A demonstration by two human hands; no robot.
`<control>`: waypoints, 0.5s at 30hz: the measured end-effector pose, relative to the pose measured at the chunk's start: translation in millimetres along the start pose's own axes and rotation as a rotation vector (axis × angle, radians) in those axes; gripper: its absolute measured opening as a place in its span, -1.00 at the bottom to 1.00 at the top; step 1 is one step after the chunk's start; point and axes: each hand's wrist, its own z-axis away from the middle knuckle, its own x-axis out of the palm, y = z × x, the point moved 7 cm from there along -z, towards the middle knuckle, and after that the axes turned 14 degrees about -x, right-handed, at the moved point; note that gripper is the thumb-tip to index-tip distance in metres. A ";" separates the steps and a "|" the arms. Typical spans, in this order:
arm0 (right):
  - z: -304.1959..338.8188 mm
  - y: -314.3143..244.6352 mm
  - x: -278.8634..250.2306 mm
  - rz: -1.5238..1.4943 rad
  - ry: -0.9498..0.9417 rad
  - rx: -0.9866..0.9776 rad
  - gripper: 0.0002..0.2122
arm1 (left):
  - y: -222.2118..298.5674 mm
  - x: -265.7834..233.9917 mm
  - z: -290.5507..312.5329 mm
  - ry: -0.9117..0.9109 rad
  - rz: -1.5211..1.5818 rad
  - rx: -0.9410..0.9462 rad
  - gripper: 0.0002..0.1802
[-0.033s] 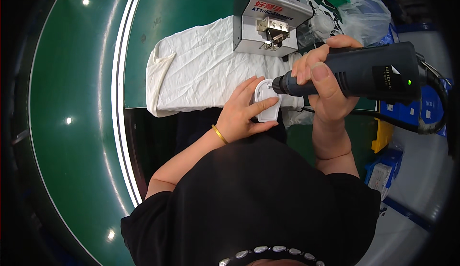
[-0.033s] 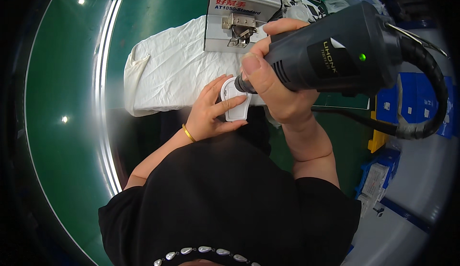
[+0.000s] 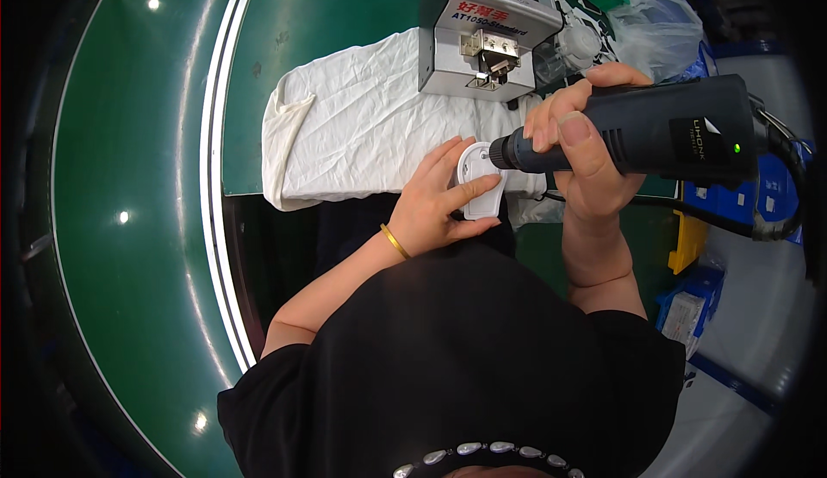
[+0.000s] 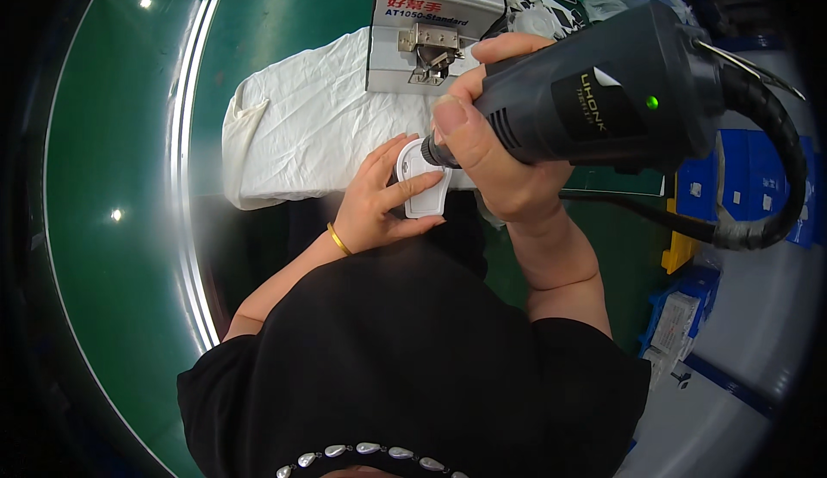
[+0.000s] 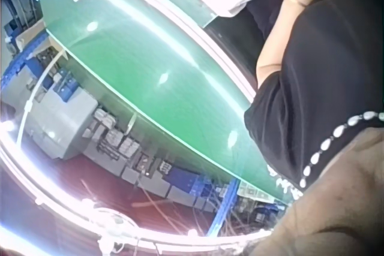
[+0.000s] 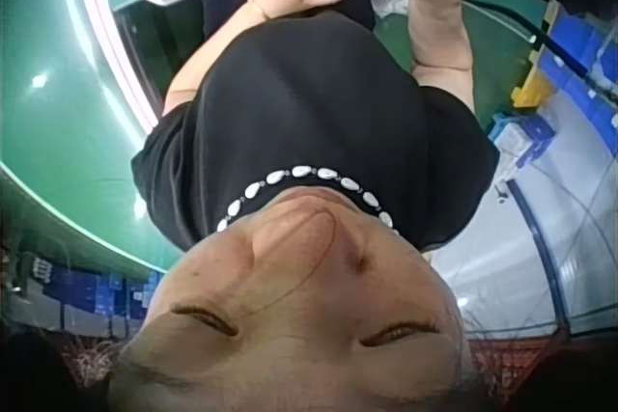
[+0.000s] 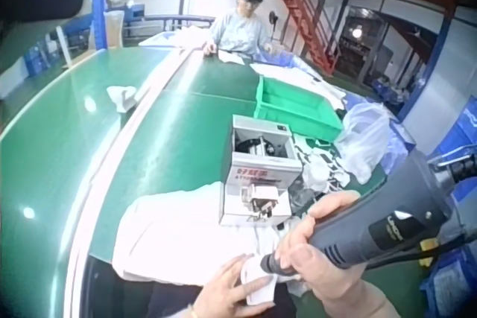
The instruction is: Assembling plastic housing components using an electric screwdriver on a production line.
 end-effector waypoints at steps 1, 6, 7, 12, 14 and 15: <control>-0.4 1.1 0.1 0.005 -0.011 -0.006 -0.60 | -0.4 -0.2 -0.9 -0.004 0.002 -0.002 -0.38; 0.2 0.1 2.8 0.006 -0.045 0.006 -0.61 | 0.5 -0.8 -0.5 0.008 0.002 0.007 -0.38; 0.8 -1.1 6.3 0.096 -0.134 0.019 -0.62 | 1.9 -2.1 0.6 0.011 -0.001 0.011 -0.38; -1.0 -0.1 3.9 0.187 -0.224 -0.025 -0.60 | 4.0 -2.2 -0.4 0.013 0.011 0.015 -0.36; -2.3 2.2 0.8 0.124 -0.208 0.011 -0.56 | 0.2 1.5 2.2 0.006 0.019 0.014 -0.34; -2.8 4.2 -1.9 0.121 -0.207 0.003 -0.56 | -2.3 2.9 3.2 -0.001 0.031 0.007 -0.33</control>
